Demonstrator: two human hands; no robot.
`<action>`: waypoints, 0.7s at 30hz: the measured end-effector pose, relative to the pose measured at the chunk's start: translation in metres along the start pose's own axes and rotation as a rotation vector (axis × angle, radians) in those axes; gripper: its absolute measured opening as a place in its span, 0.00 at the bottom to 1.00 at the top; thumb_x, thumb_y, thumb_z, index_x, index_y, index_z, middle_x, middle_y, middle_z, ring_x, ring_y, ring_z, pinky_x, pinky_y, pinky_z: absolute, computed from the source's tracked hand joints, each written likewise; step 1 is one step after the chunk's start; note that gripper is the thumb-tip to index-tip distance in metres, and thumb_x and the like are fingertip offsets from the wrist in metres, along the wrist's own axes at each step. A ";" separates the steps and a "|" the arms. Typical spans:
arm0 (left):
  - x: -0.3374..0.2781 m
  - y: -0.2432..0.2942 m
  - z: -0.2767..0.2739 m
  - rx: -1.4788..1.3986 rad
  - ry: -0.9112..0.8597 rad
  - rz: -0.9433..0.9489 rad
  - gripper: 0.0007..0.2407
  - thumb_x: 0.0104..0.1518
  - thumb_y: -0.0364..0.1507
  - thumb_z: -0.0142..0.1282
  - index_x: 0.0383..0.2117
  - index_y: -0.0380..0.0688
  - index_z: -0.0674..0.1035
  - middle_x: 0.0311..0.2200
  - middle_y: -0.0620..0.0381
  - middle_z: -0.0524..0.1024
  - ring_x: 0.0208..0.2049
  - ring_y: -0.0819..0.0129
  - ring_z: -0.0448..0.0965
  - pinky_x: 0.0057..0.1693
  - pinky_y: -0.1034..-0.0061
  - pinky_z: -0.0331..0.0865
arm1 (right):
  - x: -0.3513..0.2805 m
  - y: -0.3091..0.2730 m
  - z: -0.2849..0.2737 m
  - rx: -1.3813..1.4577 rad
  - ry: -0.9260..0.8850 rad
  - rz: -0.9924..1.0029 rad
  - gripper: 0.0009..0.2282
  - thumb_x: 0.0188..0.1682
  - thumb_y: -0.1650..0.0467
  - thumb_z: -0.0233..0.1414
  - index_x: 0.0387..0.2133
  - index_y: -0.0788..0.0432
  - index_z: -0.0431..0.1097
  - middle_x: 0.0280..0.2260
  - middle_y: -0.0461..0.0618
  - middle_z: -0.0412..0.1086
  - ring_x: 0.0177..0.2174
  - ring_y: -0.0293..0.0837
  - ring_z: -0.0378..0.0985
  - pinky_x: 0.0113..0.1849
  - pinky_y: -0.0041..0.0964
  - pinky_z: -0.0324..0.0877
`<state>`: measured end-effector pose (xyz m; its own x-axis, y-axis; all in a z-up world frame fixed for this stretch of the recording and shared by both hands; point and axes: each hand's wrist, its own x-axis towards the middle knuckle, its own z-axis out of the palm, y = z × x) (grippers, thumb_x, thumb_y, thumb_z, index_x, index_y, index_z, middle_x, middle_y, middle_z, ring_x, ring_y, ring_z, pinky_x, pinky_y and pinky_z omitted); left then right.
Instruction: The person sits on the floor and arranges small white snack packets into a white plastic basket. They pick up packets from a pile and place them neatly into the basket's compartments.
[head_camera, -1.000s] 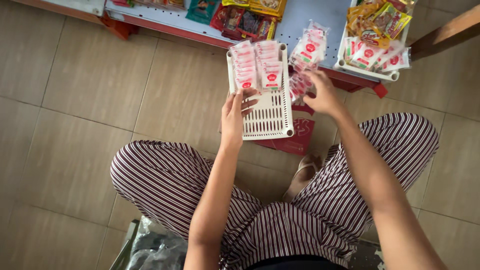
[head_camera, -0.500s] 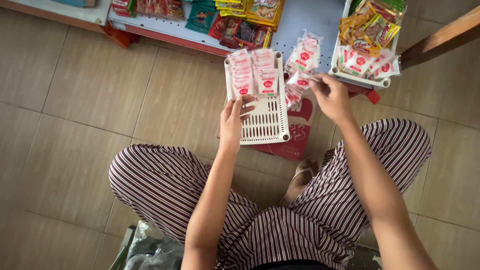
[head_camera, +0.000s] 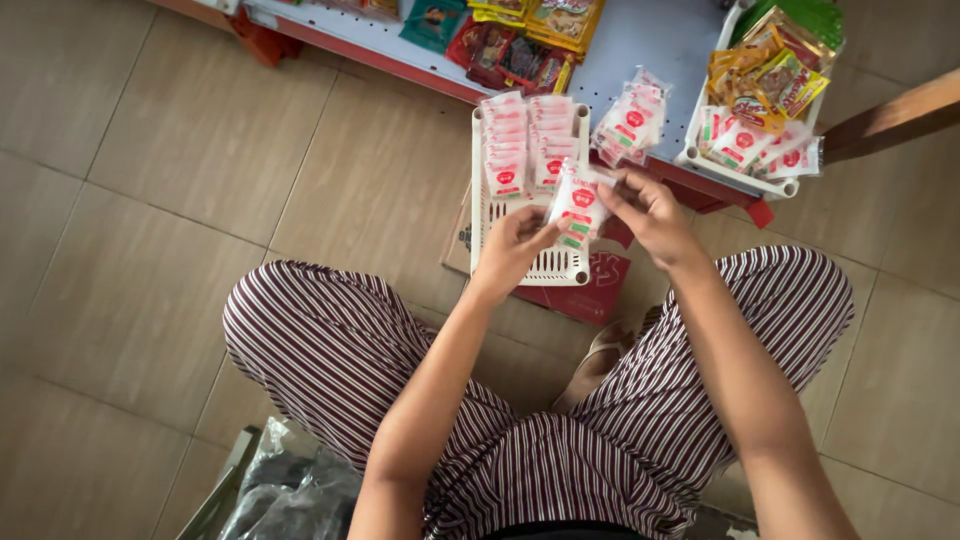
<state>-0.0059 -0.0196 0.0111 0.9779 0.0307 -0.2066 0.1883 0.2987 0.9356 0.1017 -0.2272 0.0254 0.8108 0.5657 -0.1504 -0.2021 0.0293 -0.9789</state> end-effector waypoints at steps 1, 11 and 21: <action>-0.001 0.002 -0.002 0.063 0.041 0.003 0.14 0.61 0.30 0.62 0.44 0.28 0.80 0.36 0.55 0.83 0.36 0.78 0.79 0.45 0.80 0.73 | 0.002 0.000 0.002 0.020 0.007 0.007 0.10 0.56 0.69 0.54 0.48 0.60 0.72 0.40 0.42 0.76 0.39 0.32 0.77 0.42 0.28 0.75; -0.004 0.016 -0.017 0.189 0.295 0.178 0.08 0.57 0.25 0.64 0.38 0.33 0.81 0.29 0.59 0.81 0.30 0.81 0.77 0.37 0.85 0.70 | 0.022 -0.013 0.009 -0.230 0.219 0.045 0.06 0.55 0.68 0.57 0.41 0.57 0.74 0.24 0.45 0.74 0.21 0.34 0.74 0.22 0.28 0.68; -0.014 0.048 -0.051 -0.226 0.428 0.289 0.09 0.62 0.26 0.62 0.42 0.31 0.79 0.36 0.59 0.81 0.36 0.81 0.79 0.46 0.84 0.74 | 0.046 -0.012 0.019 -0.343 0.176 -0.051 0.05 0.59 0.70 0.53 0.41 0.61 0.71 0.30 0.49 0.77 0.27 0.38 0.83 0.24 0.27 0.70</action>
<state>-0.0150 0.0433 0.0441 0.8542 0.5115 -0.0931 -0.1517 0.4165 0.8964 0.1307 -0.1859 0.0327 0.9028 0.4201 -0.0924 0.0127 -0.2406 -0.9706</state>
